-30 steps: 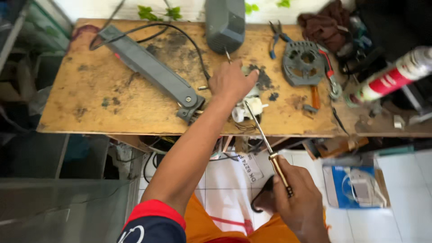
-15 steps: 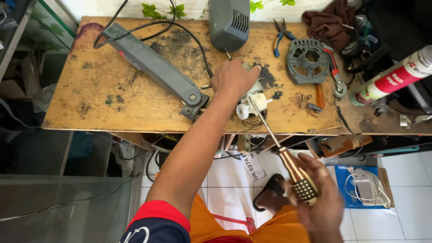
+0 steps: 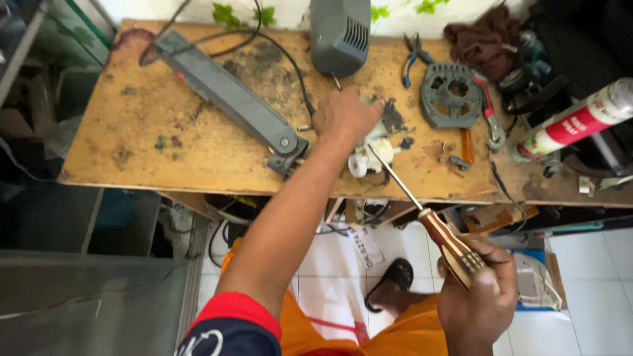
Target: The person uses a screwdriver to loosen and remove screws from a small white plastic electrical component on a workbench. They rotate the component to access different sides and continue unscrewing until the casing is separated.
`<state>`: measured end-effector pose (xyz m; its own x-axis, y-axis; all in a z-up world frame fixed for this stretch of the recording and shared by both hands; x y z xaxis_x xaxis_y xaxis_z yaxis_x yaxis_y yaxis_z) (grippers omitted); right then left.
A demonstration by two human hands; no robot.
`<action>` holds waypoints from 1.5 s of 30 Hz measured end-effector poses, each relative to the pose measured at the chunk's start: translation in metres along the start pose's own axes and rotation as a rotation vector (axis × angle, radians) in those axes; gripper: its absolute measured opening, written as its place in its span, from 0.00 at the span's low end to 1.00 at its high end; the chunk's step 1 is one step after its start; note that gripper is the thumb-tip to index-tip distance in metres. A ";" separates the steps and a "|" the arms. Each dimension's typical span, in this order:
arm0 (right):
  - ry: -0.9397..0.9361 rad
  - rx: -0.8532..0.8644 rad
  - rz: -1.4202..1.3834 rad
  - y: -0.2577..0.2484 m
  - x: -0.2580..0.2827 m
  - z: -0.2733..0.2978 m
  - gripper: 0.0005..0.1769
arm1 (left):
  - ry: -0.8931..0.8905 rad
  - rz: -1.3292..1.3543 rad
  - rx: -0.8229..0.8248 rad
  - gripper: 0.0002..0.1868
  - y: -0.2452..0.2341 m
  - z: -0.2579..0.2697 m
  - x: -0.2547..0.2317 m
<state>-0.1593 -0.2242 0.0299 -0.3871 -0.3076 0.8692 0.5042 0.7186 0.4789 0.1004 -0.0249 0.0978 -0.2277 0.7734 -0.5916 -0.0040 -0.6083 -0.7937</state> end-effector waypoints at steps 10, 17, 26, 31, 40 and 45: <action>-0.111 0.052 1.208 0.006 0.039 -0.002 0.25 | 0.011 -0.002 -0.011 0.40 0.002 -0.012 0.006; -0.112 0.108 1.083 0.029 0.055 0.001 0.28 | -0.012 -0.009 -0.024 0.37 0.002 -0.008 0.004; -0.191 0.083 1.042 0.028 0.052 0.003 0.36 | 0.003 0.000 -0.011 0.39 0.007 -0.010 0.007; -0.021 0.055 1.143 0.036 0.056 -0.002 0.23 | -0.013 0.009 -0.009 0.39 0.002 -0.007 0.006; 0.159 0.012 1.055 0.019 0.022 0.002 0.23 | -0.014 -0.010 -0.004 0.38 0.001 -0.006 0.007; 0.535 -0.053 0.566 0.036 0.025 -0.008 0.17 | -0.005 -0.009 0.010 0.39 0.001 -0.005 0.005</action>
<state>-0.1449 -0.2109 0.0696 0.3584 -0.1713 0.9177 0.5552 0.8294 -0.0620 0.1045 -0.0201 0.0934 -0.2328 0.7778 -0.5838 -0.0161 -0.6033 -0.7974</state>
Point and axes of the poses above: each hand's wrist, its own z-axis away from the middle knuckle, its own y-axis out of the palm, x = y × z, the point moved 2 cm from there along -z, towards the middle knuckle, and after that the axes turned 11 degrees about -x, right-handed, at the moved point
